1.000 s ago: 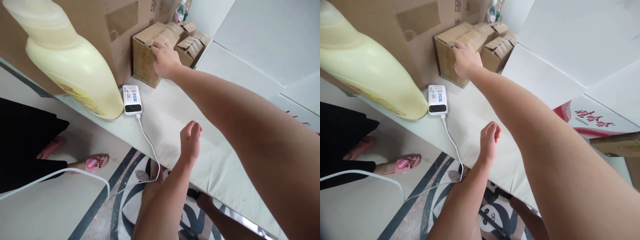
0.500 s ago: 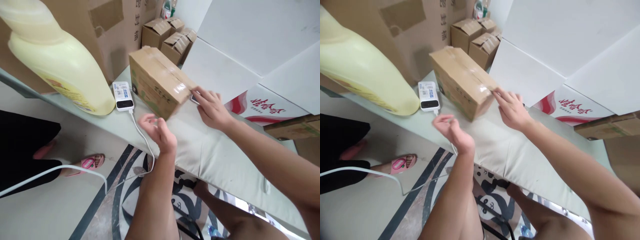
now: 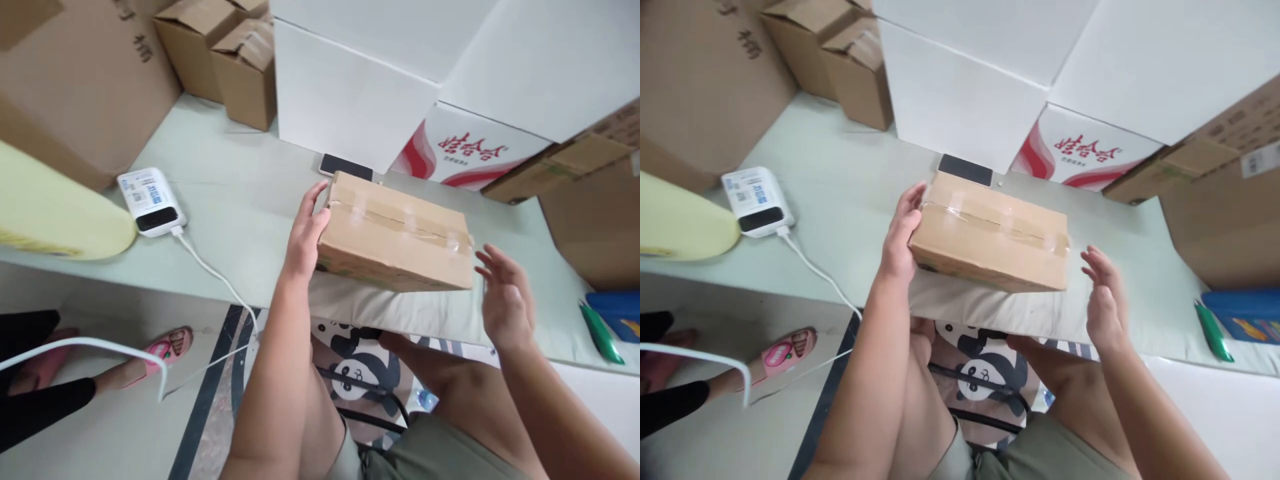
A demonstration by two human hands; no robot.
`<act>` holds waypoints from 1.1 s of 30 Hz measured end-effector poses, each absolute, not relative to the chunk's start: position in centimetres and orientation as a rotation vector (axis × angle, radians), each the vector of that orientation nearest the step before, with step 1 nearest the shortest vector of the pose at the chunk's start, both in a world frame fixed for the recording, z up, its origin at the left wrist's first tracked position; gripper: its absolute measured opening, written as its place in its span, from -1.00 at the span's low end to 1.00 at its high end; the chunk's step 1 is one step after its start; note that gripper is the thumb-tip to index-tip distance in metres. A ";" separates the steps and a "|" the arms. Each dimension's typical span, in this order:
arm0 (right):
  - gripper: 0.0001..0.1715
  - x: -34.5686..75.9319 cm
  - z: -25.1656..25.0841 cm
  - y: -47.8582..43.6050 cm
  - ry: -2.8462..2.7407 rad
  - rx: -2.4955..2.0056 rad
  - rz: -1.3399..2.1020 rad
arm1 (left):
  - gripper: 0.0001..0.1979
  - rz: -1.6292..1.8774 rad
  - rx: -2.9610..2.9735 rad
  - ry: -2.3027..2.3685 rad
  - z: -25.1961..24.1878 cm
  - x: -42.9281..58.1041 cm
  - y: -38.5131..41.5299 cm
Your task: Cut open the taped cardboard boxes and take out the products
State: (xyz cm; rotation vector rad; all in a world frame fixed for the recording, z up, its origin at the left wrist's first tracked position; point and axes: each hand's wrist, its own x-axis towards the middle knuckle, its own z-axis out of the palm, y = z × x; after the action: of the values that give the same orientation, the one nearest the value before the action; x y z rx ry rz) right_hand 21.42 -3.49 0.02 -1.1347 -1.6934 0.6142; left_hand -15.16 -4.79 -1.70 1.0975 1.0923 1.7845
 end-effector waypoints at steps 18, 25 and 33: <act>-0.70 22.8 -2.3 -1.8 -1.412 -0.910 0.513 | -0.37 1.609 1.140 0.868 -0.1 -6.4 -1.2; -0.64 24.0 -2.7 -2.0 -1.539 -0.934 0.490 | -0.30 1.616 1.126 1.004 0.2 -5.9 -0.7; -0.36 29.3 -4.3 -1.2 -1.481 -1.334 0.632 | -0.23 1.620 1.168 0.922 -0.2 -6.0 -0.8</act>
State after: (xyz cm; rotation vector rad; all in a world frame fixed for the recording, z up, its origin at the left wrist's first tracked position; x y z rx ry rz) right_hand 29.30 -1.18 -4.34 -1.3344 -1.4806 0.6323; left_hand -6.04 -0.82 -0.17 1.1684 0.9223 1.6198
